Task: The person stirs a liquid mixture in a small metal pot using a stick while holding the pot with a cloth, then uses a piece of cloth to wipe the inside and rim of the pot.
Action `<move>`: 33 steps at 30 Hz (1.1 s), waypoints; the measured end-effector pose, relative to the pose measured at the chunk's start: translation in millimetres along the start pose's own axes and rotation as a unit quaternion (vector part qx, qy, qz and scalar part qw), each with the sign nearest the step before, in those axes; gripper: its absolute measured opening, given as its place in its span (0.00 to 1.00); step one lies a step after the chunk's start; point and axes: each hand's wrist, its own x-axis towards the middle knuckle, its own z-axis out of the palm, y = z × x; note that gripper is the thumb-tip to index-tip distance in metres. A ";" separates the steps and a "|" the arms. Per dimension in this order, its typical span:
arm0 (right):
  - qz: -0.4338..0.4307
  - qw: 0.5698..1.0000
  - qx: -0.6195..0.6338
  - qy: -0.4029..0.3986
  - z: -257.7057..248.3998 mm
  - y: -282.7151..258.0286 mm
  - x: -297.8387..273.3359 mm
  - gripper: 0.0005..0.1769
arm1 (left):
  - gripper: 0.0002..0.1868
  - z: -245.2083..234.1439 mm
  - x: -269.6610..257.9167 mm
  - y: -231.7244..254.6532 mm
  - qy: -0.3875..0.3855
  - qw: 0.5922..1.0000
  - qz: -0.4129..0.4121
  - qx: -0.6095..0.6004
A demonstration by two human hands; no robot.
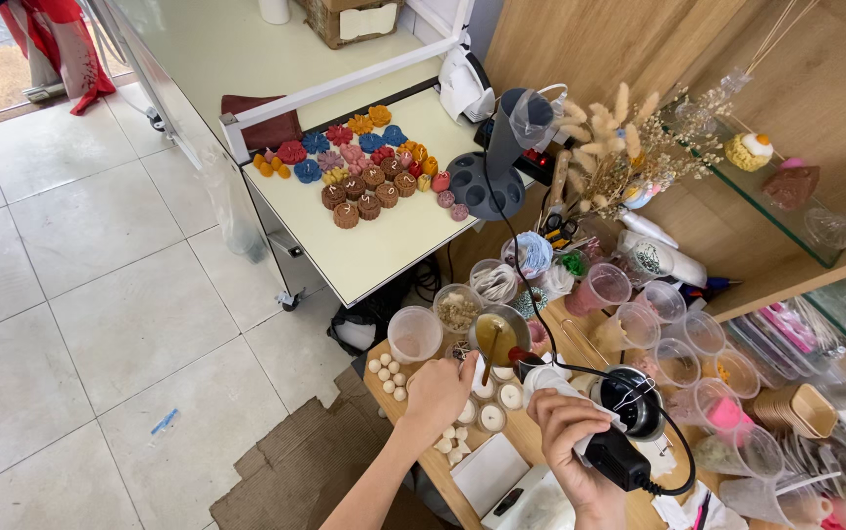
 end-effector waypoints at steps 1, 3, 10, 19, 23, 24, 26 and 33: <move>-0.005 1.000 -0.008 0.002 0.4 1.2 0.3 0.13 | 0.35 2.0 -0.2 -1.4 0.007 1.000 0.006 -0.004; -0.016 1.000 -0.024 0.006 0.8 3.4 0.7 0.12 | 0.35 5.3 0.0 -4.4 0.021 1.000 0.019 -0.011; -0.092 0.975 -0.199 -0.029 9.6 15.4 -8.0 0.26 | 0.35 9.9 3.4 -9.5 0.025 0.999 0.026 0.012; -0.196 0.916 -0.342 -0.073 16.0 21.0 -16.8 0.27 | 0.34 -1.5 -2.9 -4.5 -0.018 0.999 -0.027 -0.026; -0.266 0.830 -0.485 -0.075 18.5 11.1 -20.5 0.31 | 0.33 -6.9 -9.1 -1.0 -0.012 0.999 -0.050 -0.008; -0.278 0.810 -0.510 -0.077 19.7 7.2 -20.0 0.32 | 0.33 -8.1 -11.1 -0.8 -0.003 0.999 -0.047 0.003; -0.338 0.779 -0.526 -0.057 22.2 -1.6 -13.9 0.28 | 0.32 -11.6 -16.5 -1.8 -0.008 0.999 -0.039 0.003; -0.372 0.608 -0.698 -0.062 40.7 -17.2 -21.2 0.31 | 0.32 -28.4 -32.4 -10.9 -0.025 0.997 -0.052 -0.041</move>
